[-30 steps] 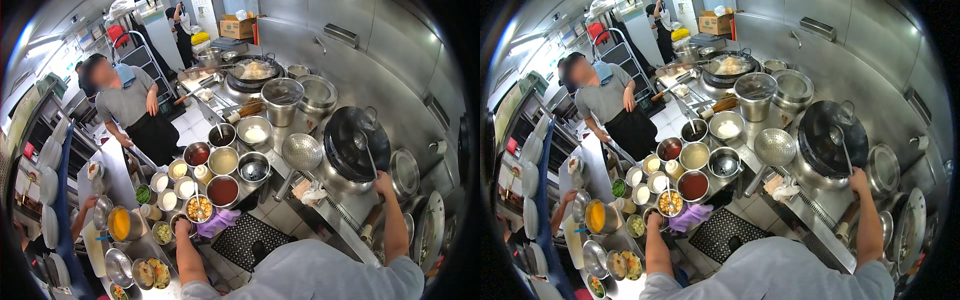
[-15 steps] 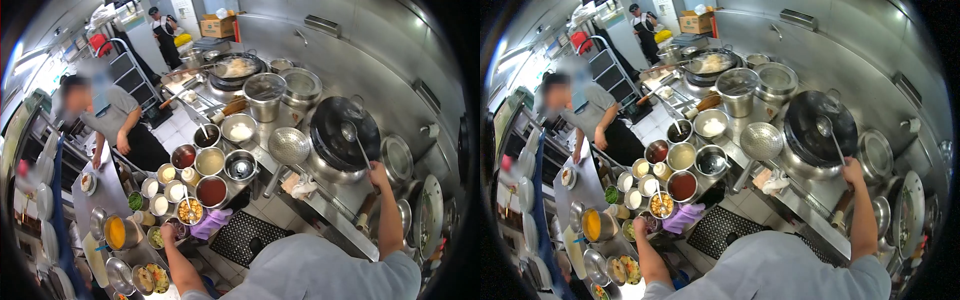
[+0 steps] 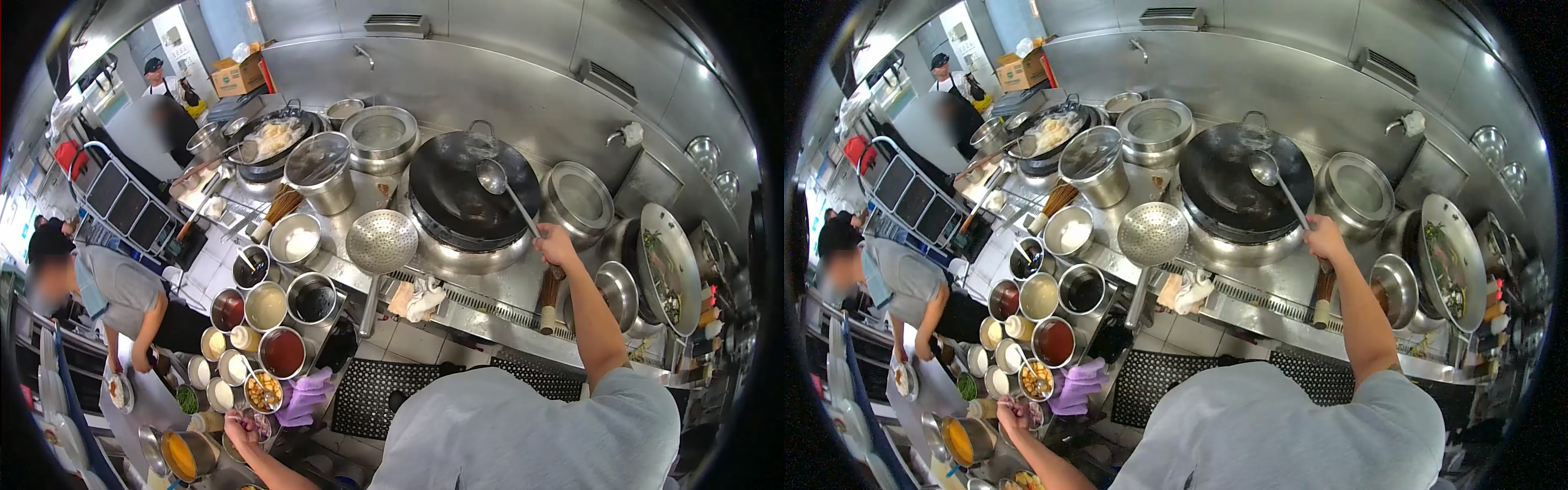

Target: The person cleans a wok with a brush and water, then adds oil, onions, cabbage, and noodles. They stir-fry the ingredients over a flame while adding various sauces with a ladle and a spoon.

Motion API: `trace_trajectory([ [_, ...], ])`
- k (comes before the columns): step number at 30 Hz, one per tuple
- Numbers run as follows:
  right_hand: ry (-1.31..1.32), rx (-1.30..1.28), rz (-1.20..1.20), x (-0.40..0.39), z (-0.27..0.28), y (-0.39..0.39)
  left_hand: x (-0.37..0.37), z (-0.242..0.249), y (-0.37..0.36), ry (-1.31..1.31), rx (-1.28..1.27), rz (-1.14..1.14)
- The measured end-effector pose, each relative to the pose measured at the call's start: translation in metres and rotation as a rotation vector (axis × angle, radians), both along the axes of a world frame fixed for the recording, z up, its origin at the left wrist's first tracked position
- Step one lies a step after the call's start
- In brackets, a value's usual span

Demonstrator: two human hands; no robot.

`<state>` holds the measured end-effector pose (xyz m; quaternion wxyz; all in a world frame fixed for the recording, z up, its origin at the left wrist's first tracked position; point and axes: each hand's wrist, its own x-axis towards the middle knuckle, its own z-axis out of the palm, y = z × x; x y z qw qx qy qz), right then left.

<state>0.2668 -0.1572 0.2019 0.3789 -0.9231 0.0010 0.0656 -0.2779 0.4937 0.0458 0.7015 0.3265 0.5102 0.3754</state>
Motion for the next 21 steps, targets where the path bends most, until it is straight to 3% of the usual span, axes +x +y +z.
trace_trajectory([
  [2, 0.0, 0.03, 0.004, -0.002, 0.001, -0.008, 0.05, 0.025, -0.013, -0.227, 0.046, -0.294],
  [3, 0.0, 0.056, 0.016, -0.003, 0.0, -0.012, 0.094, 0.059, -0.04, -0.226, -0.013, -0.341],
  [5, 0.009, 0.09, 0.004, -0.007, -0.001, -0.018, 0.173, 0.088, -0.077, -0.551, -0.232, -0.505],
  [9, 0.049, 0.164, -0.002, -0.016, -0.002, -0.028, 0.35, 0.11, -0.169, -0.709, -0.364, -0.904],
  [10, 0.065, 0.134, 0.012, -0.012, -0.009, -0.035, 0.393, 0.113, -0.198, -0.563, -0.325, -0.89],
  [11, 0.059, 0.134, 0.005, -0.013, -0.01, -0.039, 0.434, 0.118, -0.226, -0.53, -0.333, -0.989],
  [12, 0.076, 0.129, 0.004, -0.014, -0.009, -0.039, 0.482, 0.093, -0.243, -0.599, -0.373, -1.095],
  [14, 0.088, 0.124, 0.0, -0.018, -0.008, -0.04, 0.545, 0.089, -0.298, -0.441, -0.259, -1.062],
  [15, 0.083, 0.098, 0.002, -0.024, -0.002, -0.04, 0.563, 0.114, -0.328, -0.303, -0.218, -1.006],
  [18, 0.07, 0.072, 0.009, -0.029, 0.004, -0.044, 0.634, 0.099, -0.366, -0.087, 0.14, -1.14],
  [19, 0.067, 0.073, 0.014, -0.029, 0.007, -0.045, 0.654, 0.095, -0.371, -0.086, 0.138, -1.141],
  [21, 0.1, 0.037, 0.008, -0.022, 0.008, -0.046, 0.679, 0.093, -0.379, 0.02, 0.573, -1.379],
])
